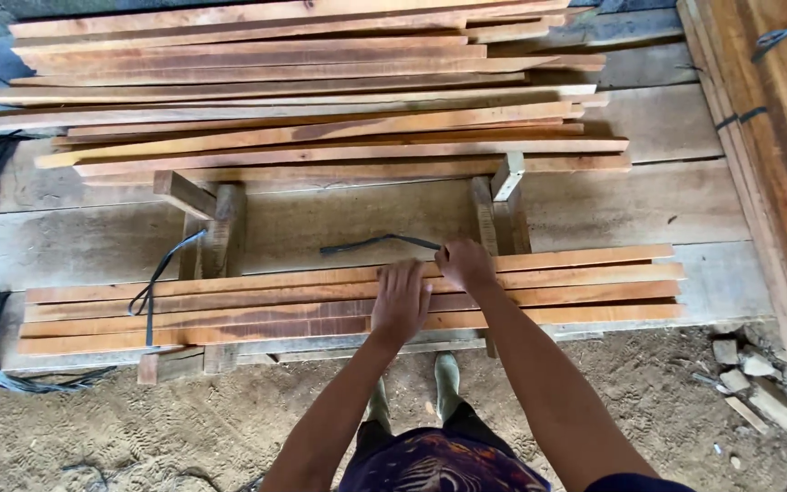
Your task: Bundling multiple thin wood slats together using plastic straps.
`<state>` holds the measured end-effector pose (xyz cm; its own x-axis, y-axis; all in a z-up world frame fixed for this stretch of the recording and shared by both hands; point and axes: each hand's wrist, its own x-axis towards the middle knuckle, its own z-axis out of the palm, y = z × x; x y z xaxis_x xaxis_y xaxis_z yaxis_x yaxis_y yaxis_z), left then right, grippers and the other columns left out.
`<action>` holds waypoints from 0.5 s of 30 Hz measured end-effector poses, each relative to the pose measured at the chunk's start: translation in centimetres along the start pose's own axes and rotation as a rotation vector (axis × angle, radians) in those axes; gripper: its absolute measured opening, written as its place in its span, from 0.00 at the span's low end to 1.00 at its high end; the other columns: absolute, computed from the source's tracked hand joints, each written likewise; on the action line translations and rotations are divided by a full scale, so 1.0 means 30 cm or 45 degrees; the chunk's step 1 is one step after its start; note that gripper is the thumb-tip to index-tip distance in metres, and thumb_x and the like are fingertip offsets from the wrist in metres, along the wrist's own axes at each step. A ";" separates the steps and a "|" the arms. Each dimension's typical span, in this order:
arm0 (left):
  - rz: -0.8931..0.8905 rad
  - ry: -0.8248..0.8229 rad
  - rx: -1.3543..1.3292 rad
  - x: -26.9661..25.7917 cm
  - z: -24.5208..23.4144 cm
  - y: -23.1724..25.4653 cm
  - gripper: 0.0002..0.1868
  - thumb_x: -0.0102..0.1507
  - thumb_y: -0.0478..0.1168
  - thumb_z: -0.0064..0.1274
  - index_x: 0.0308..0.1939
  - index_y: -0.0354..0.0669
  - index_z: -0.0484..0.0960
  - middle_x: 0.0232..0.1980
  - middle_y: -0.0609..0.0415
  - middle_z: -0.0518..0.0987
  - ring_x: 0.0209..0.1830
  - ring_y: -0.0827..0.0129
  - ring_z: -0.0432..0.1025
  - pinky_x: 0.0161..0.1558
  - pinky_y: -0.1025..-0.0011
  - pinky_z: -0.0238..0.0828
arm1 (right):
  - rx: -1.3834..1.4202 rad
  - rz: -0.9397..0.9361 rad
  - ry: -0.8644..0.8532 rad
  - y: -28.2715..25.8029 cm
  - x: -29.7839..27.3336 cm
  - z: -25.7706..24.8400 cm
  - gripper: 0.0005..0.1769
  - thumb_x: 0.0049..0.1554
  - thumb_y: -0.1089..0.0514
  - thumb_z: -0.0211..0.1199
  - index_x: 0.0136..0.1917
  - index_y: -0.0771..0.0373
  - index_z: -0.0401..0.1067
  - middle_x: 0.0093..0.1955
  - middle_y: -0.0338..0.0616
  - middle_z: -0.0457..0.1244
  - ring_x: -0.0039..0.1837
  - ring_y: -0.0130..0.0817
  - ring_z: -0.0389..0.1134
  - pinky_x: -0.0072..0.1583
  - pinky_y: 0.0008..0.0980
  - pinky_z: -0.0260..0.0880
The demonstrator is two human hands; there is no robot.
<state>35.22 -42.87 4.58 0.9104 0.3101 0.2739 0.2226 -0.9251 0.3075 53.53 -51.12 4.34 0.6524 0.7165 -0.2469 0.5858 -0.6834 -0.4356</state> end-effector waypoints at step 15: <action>0.252 0.639 0.361 -0.367 0.758 -0.192 0.08 0.55 0.51 0.59 0.34 0.56 0.85 0.34 0.55 0.78 0.35 0.53 0.77 0.40 0.50 0.76 | 0.007 0.088 -0.047 -0.018 0.025 -0.026 0.20 0.52 0.49 0.55 0.21 0.55 0.63 0.19 0.41 0.56 0.24 0.39 0.59 0.37 0.39 0.66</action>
<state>31.84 -45.92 -20.94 0.6836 0.1281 0.7185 0.2131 -0.9766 -0.0286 54.08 -50.32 5.08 0.6730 0.6724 -0.3083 0.5371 -0.7307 -0.4214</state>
